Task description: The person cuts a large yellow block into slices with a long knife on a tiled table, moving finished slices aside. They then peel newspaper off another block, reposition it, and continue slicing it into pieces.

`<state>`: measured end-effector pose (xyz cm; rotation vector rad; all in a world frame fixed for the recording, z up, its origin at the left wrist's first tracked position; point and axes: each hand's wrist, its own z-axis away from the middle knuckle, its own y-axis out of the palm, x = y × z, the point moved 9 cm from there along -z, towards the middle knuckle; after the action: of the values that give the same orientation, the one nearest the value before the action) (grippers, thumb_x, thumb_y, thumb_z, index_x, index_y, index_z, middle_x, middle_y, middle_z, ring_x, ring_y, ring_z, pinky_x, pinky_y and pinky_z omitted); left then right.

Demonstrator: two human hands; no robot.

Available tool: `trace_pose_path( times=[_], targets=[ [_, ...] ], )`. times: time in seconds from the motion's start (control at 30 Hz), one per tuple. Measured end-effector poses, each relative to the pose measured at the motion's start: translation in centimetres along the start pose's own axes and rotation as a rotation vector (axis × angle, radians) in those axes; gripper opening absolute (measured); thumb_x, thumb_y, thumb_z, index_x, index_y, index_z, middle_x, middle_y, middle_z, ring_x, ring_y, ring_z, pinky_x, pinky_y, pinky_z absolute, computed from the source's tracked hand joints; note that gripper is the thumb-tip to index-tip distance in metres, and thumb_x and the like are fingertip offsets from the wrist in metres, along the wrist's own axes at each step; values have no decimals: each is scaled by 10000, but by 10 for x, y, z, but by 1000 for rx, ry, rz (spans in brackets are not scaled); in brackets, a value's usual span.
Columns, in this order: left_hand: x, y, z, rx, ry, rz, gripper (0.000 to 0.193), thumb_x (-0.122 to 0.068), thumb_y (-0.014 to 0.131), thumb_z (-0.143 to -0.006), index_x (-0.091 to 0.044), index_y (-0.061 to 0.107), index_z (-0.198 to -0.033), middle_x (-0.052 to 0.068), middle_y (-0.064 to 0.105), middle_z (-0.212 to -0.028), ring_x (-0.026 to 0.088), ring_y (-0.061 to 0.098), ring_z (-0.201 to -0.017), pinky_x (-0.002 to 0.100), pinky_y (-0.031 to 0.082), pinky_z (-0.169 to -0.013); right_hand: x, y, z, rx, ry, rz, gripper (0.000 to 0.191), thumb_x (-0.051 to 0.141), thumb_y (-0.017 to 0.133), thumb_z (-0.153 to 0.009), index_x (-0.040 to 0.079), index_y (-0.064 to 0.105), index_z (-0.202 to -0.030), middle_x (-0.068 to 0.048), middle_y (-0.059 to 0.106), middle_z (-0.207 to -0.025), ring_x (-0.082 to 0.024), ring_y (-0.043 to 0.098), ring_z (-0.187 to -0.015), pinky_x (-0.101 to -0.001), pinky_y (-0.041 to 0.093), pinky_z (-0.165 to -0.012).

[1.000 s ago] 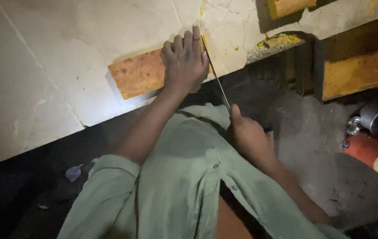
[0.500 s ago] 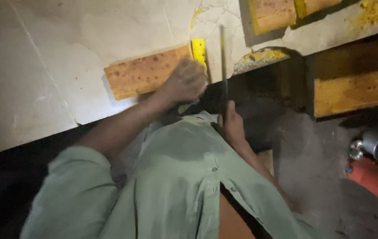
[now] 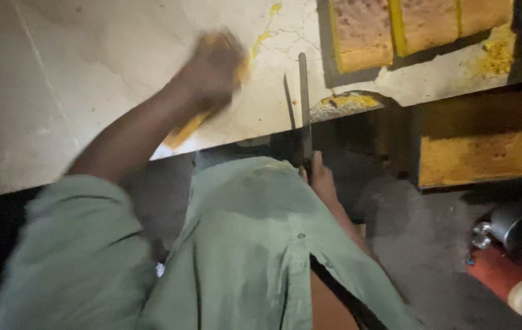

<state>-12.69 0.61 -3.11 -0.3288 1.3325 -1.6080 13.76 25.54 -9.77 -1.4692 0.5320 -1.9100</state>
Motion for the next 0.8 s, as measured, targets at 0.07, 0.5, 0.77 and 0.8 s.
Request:
trace_pose_path(
  times=[0.07,0.5,0.77,0.8],
  targets=[
    [67,-38,-9,-334,-327,147,657,-314,659,-968,-79,421,-1534,250,307,-1591,489,222,-1493,719,140,-1198,21,3,-11,25,-14,-20,379,121,611,-987,12,374,-1262,-271,623,-812,-489,635,-685,-525,491,-560],
    [65,9,124,-567,-90,331,825,-304,594,-1021,-118,119,-1669,330,-72,-1659,538,1,-1561,730,67,-1241,192,45,-177,160,-76,346,561,134,597,-965,-42,344,-1434,-293,686,-879,-492,676,-805,-576,536,-707],
    [73,44,128,-428,-272,473,760,45,457,-943,30,146,-1637,282,67,-1736,533,89,-1571,662,170,-1304,280,29,-294,21,-144,426,661,106,702,-775,-63,367,-1319,-305,681,-864,-518,674,-790,-572,544,-670],
    [70,43,127,-446,-226,440,725,22,482,-960,55,176,-1616,302,69,-1722,535,89,-1565,671,158,-1302,281,29,-296,20,-128,409,621,98,687,-809,-50,376,-1326,-306,683,-871,-517,673,-795,-575,542,-681]
  ],
)
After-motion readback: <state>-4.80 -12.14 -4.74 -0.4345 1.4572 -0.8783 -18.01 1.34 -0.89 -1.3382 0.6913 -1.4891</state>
